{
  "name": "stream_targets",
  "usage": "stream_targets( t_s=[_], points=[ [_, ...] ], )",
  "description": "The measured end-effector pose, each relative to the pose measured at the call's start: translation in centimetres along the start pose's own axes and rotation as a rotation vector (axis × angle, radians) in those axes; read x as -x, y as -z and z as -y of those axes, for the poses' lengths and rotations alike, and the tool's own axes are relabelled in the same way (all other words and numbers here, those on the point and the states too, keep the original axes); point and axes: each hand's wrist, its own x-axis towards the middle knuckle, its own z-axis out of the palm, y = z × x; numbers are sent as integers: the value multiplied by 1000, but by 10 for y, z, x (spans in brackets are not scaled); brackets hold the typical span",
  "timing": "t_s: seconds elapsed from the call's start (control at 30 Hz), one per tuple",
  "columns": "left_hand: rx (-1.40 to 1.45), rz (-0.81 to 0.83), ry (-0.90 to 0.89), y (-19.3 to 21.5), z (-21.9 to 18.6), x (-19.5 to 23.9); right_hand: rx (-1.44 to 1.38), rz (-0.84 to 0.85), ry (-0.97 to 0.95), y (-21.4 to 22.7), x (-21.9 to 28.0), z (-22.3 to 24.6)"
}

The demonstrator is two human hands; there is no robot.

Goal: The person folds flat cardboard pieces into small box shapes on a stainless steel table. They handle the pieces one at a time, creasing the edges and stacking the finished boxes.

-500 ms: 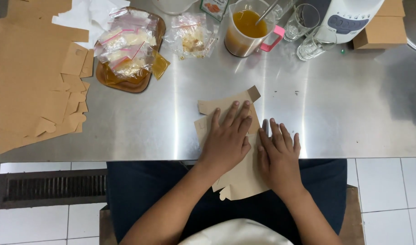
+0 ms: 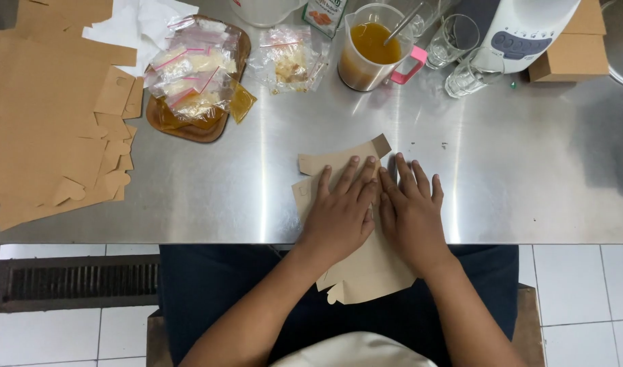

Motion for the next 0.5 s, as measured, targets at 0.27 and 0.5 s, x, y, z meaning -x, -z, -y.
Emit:
stream_targets(
  t_s=[0.27, 0.5],
  points=[
    [-9, 0, 0, 4, -1, 0, -11, -32, 14, -7, -12, -1],
    [-13, -5, 9, 2, -1, 0, -6, 25, -32, 5, -7, 7]
  ],
)
